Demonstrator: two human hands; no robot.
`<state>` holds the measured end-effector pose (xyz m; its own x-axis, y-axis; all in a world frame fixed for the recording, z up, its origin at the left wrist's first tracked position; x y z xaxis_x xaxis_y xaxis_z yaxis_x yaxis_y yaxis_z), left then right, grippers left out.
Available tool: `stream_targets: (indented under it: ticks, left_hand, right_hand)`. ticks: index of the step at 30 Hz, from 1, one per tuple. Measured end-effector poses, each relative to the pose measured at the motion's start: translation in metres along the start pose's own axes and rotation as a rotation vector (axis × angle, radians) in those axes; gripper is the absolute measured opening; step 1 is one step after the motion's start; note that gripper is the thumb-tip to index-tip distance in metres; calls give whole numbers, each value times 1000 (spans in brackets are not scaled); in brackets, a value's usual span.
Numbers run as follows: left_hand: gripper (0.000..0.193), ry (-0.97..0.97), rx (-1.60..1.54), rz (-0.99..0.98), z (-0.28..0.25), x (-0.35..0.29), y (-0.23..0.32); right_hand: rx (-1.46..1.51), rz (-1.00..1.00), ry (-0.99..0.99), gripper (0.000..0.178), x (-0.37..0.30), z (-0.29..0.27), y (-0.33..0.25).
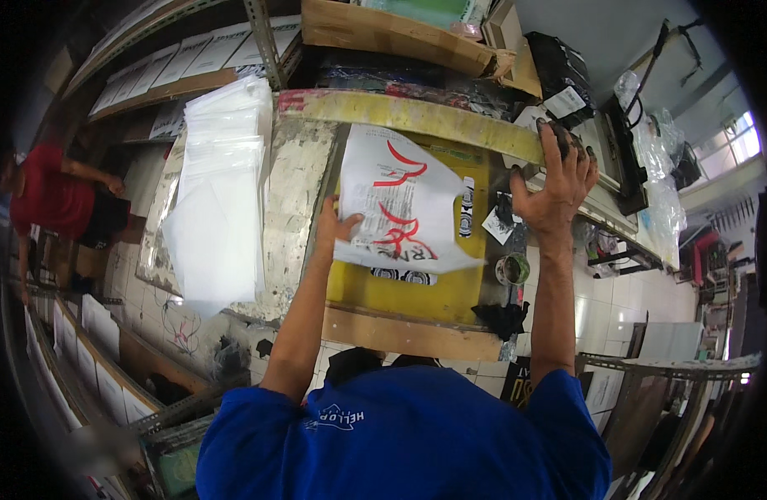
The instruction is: The person aligns a sheet of paper on a printing board, lowers a screen frame over it, and applies black ink across the screen using a squeegee. They then lift the frame and remove the printed paper, repeating the process with another sheet.
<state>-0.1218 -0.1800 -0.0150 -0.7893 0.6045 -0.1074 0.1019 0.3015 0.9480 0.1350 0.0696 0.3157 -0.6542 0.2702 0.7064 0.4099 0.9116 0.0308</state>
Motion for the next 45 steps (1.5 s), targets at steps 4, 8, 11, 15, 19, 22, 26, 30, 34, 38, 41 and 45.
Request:
stream_targets:
  ticks: [4, 8, 11, 15, 19, 22, 26, 30, 34, 38, 41, 45]
  left_hand:
    - [94, 3, 596, 338, 18, 2, 68]
    - [124, -433, 831, 307, 59, -21, 42]
    - [126, -441, 922, 382, 64, -23, 28]
    - [128, -480, 937, 439, 70, -1, 30]
    - [125, -325, 673, 435, 61, 5, 38]
    - [129, -75, -34, 309, 29, -14, 19]
    - [136, 135, -667, 543, -22, -74, 104]
    - [119, 51, -379, 220, -39, -109, 15]
    - [97, 88, -141, 318, -31, -125, -14]
    - [102, 127, -80, 230, -23, -135, -41]
    - [102, 101, 0, 248, -20, -134, -40]
    - [103, 94, 18, 266, -24, -138, -46]
  right_hand:
    - [-48, 35, -12, 82, -10, -4, 7]
    - [-50, 62, -8, 81, -18, 4, 4]
    - [-32, 71, -8, 80, -23, 6, 1]
    - [-51, 109, -2, 81, -38, 8, -4]
    - [-12, 106, -53, 76, -58, 9, -12]
    - [8, 127, -94, 68, -92, 18, -12]
    - [-60, 153, -142, 65, -175, 36, -18]
    - [115, 80, -270, 65, -178, 23, -56]
    - [388, 147, -374, 71, -113, 65, -55]
    - [302, 88, -483, 87, -26, 216, -33]
    - [68, 31, -553, 87, 18, 329, -4]
    - [52, 2, -916, 78, 57, 410, 11]
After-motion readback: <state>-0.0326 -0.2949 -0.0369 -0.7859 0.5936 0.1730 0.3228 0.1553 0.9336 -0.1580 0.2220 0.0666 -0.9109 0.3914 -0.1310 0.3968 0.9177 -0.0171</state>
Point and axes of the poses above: each hand's wrist, its own x-axis towards the middle knuckle, its own z-axis out of the palm, y = z × x, the point moved 5 cm from there along x, towards the middle knuckle, and after that the axes turned 9 degrees about -y, right-handed, at the moved point
